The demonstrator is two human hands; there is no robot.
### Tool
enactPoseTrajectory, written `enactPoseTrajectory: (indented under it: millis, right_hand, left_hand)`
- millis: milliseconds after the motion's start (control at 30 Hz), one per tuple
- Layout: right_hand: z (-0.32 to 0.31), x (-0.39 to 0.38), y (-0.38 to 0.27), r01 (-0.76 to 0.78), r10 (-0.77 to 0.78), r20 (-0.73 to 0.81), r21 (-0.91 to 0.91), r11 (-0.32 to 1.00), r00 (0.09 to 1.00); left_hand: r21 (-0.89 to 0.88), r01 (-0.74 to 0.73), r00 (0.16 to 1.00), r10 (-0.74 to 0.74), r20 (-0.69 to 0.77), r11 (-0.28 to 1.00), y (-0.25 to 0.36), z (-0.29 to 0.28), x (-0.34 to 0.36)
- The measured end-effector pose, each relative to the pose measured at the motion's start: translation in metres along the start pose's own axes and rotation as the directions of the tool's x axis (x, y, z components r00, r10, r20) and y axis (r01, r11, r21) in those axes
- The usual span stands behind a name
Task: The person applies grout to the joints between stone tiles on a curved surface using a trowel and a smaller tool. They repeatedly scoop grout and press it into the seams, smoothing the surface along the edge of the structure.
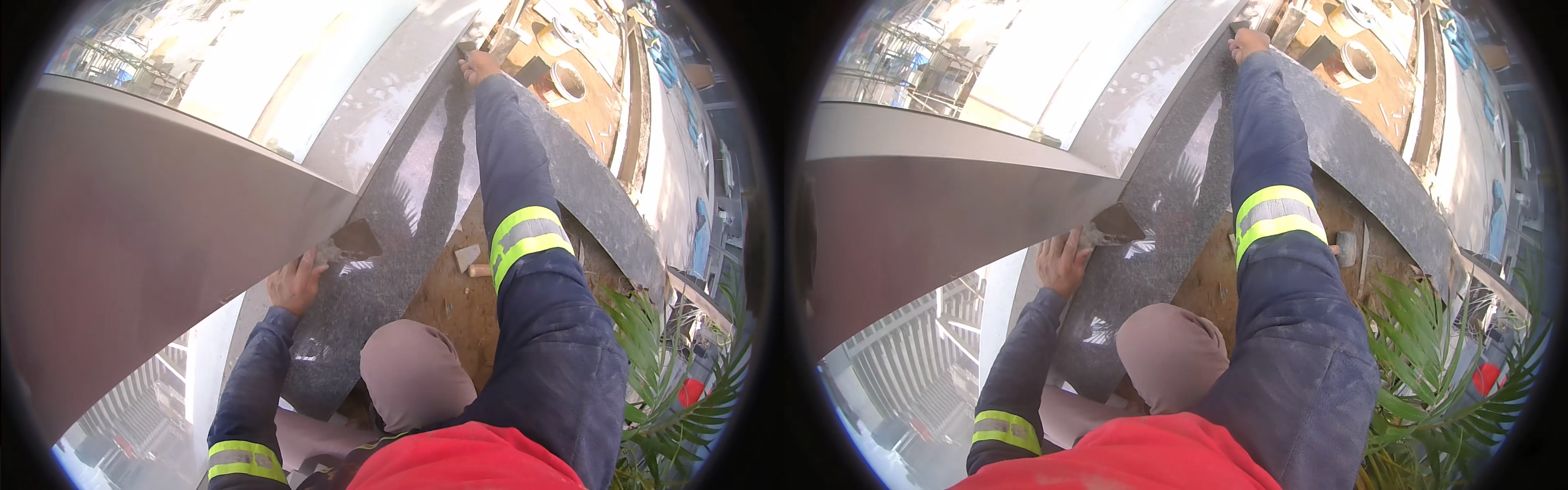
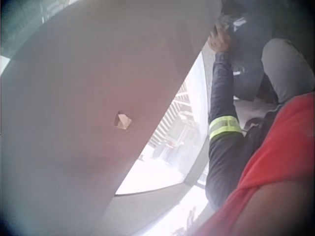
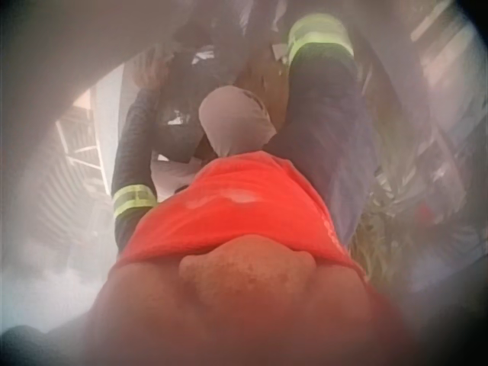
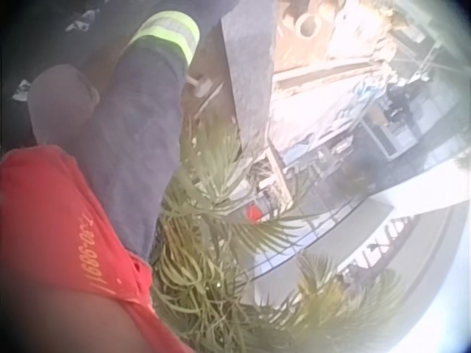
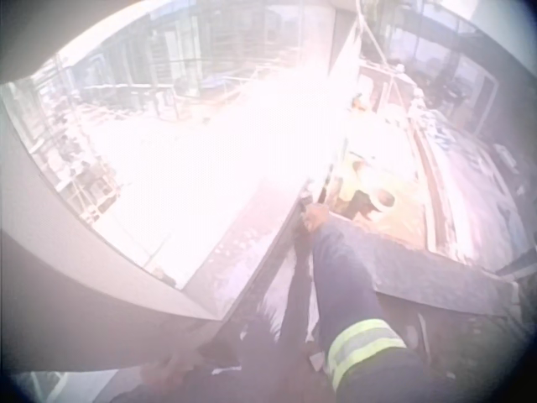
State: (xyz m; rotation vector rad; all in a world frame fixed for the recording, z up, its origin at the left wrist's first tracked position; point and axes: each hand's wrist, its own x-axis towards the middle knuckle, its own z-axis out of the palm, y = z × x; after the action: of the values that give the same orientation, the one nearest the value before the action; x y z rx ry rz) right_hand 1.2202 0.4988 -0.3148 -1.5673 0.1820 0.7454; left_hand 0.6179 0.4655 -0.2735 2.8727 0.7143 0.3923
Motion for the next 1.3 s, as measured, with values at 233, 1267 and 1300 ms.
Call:
enactPoseTrajectory:
  millis: [233, 1267, 1300]
  right_hand:
    - [-0.067, -0.067, -0.007, 0.350, -0.355, 0.073, 0.072, 0.934, 0.932]
    - [-0.183, -0.469, -0.013, 0.895, -0.644, 0.707, 0.035, 0.444, 0.292]
    - [-0.182, -0.468, -0.013, 0.911, -0.630, 0.733, 0.036, 0.412, 0.256]
  left_hand:
    - [-0.005, -0.047, 0.999, 0.047, -0.019, 0.999, -0.005, -0.004, 0.004]
    - [-0.255, -0.060, 0.994, 0.034, -0.104, 0.965, 0.150, -0.234, 0.033]
    - [-0.263, -0.043, 0.994, 0.014, -0.109, 0.964, 0.151, -0.233, 0.032]
